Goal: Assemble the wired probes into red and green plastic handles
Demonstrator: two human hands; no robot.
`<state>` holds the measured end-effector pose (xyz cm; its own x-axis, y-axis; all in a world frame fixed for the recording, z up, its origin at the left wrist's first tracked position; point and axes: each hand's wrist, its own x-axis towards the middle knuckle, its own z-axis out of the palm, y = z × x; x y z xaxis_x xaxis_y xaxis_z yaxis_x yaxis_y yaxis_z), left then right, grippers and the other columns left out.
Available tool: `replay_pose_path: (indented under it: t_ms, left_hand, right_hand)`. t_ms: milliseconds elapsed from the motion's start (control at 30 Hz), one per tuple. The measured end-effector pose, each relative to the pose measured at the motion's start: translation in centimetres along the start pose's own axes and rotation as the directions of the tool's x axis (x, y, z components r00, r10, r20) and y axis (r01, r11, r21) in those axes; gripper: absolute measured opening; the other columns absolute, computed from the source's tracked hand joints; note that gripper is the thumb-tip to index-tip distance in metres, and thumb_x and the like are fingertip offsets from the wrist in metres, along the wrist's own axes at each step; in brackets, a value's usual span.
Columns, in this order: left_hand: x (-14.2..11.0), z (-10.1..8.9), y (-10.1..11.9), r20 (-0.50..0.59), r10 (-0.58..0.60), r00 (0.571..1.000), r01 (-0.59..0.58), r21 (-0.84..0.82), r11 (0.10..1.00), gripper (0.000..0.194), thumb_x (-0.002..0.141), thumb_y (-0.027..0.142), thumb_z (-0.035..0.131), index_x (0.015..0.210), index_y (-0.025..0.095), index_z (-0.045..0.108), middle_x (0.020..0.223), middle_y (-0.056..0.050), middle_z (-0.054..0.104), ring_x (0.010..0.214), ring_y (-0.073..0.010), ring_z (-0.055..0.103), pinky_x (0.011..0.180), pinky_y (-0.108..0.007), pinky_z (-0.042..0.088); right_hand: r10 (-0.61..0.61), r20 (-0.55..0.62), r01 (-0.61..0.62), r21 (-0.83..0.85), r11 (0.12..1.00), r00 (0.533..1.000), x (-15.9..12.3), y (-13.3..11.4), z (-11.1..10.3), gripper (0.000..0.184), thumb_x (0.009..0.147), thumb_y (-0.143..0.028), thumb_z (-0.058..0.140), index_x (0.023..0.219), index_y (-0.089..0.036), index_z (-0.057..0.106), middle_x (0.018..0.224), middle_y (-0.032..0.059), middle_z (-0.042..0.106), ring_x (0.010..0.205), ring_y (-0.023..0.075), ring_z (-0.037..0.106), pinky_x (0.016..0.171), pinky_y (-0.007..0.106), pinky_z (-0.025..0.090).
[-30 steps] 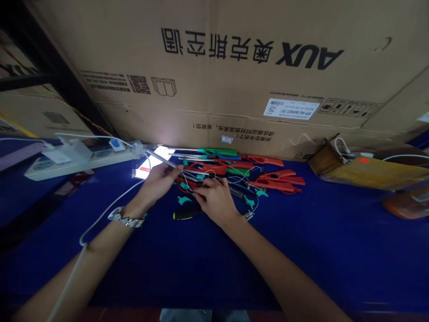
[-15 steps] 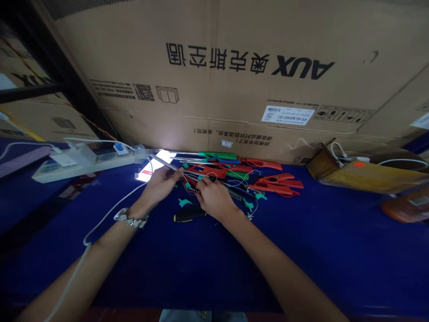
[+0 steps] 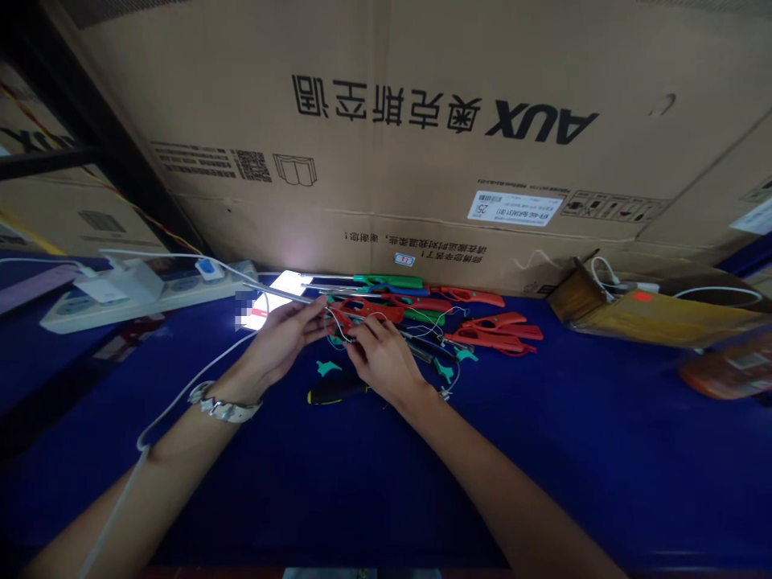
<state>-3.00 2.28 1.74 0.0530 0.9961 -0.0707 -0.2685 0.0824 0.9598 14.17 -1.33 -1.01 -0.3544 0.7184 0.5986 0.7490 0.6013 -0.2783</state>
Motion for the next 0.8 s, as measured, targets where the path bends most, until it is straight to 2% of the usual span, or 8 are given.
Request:
replay_pose_path:
  t_ms: [67, 200, 333, 467, 533, 633, 800]
  left_hand:
    - [-0.2, 0.4, 0.2, -0.002, -0.02, 1.0, 0.02, -0.024, 1.0, 0.032, 0.071, 0.042, 0.083, 0.084, 0.014, 0.073, 0.084, -0.009, 0.078, 0.073, -0.0204, 0.073, 0.076, -0.037, 0.06]
    - [-0.4, 0.7, 0.5, -0.018, 0.096, 0.995, -0.096, -0.004, 0.995, 0.037, 0.07, 0.043, 0.085, 0.088, 0.012, 0.075, 0.088, -0.011, 0.078, 0.075, -0.0199, 0.074, 0.076, -0.034, 0.061]
    - [-0.6, 0.9, 0.8, -0.018, 0.185, 0.983, -0.186, -0.048, 0.981, 0.041, 0.069, 0.046, 0.085, 0.089, 0.012, 0.074, 0.096, -0.011, 0.078, 0.08, -0.0205, 0.075, 0.079, -0.035, 0.062]
    - [-1.0, 1.3, 1.1, -0.011, 0.211, 0.977, -0.211, -0.104, 0.972, 0.04, 0.069, 0.046, 0.085, 0.089, 0.013, 0.073, 0.103, -0.011, 0.077, 0.085, -0.0219, 0.075, 0.081, -0.036, 0.062]
    - [-1.2, 1.5, 1.2, -0.01, 0.21, 0.978, -0.21, -0.125, 0.97, 0.038, 0.07, 0.045, 0.086, 0.088, 0.014, 0.072, 0.101, -0.011, 0.077, 0.086, -0.0224, 0.075, 0.08, -0.036, 0.062]
    - [-1.5, 1.7, 1.3, -0.015, 0.212, 0.977, -0.211, -0.149, 0.966, 0.036, 0.071, 0.044, 0.085, 0.087, 0.014, 0.071, 0.1, -0.01, 0.077, 0.086, -0.0225, 0.075, 0.078, -0.036, 0.062]
    - [-1.6, 1.8, 1.3, 0.002, 0.227, 0.974, -0.223, -0.162, 0.961, 0.034, 0.072, 0.043, 0.085, 0.087, 0.015, 0.071, 0.101, -0.01, 0.077, 0.086, -0.0219, 0.075, 0.077, -0.035, 0.062]
  right_hand:
    - [-0.015, -0.01, 0.015, 0.001, 1.0, 1.0, 0.0, -0.3, 0.0, 0.011, 0.093, -0.016, 0.057, 0.093, -0.02, 0.067, 0.093, 0.0066, 0.07, 0.085, 0.0207, 0.066, 0.083, 0.037, 0.052]
    - [-0.003, -0.063, 0.005, 0.034, 0.999, 0.998, -0.2, -0.6, -0.2, 0.012, 0.093, -0.02, 0.059, 0.098, -0.021, 0.07, 0.094, 0.0055, 0.074, 0.085, 0.0204, 0.068, 0.082, 0.037, 0.051]
    - [0.137, -0.192, -0.104, 0.173, 0.979, 0.972, -0.7, -0.8, -0.5, 0.017, 0.091, -0.023, 0.063, 0.107, -0.022, 0.069, 0.083, 0.0017, 0.074, 0.072, 0.0179, 0.068, 0.078, 0.035, 0.051]
    - [0.228, -0.276, -0.157, 0.256, 0.954, 0.934, -0.9, -1.3, -0.7, 0.003, 0.087, -0.023, 0.07, 0.09, -0.022, 0.069, 0.072, -0.0015, 0.071, 0.063, 0.0162, 0.065, 0.073, 0.035, 0.049]
    - [0.22, -0.288, -0.156, 0.23, 0.961, 0.932, -0.8, -1.5, -0.8, 0.002, 0.086, -0.023, 0.071, 0.085, -0.022, 0.069, 0.073, -0.0013, 0.071, 0.066, 0.0169, 0.065, 0.077, 0.037, 0.046]
    - [0.231, -0.3, -0.177, 0.197, 0.964, 0.926, -0.5, -1.8, -0.8, 0.002, 0.086, -0.025, 0.072, 0.087, -0.024, 0.071, 0.087, 0.0019, 0.072, 0.081, 0.0205, 0.067, 0.083, 0.04, 0.045]
    - [0.292, -0.312, -0.234, 0.208, 0.95, 0.904, -0.3, -1.8, -0.5, 0.005, 0.084, -0.028, 0.074, 0.088, -0.025, 0.072, 0.1, 0.0053, 0.062, 0.098, 0.0241, 0.063, 0.091, 0.046, 0.045]
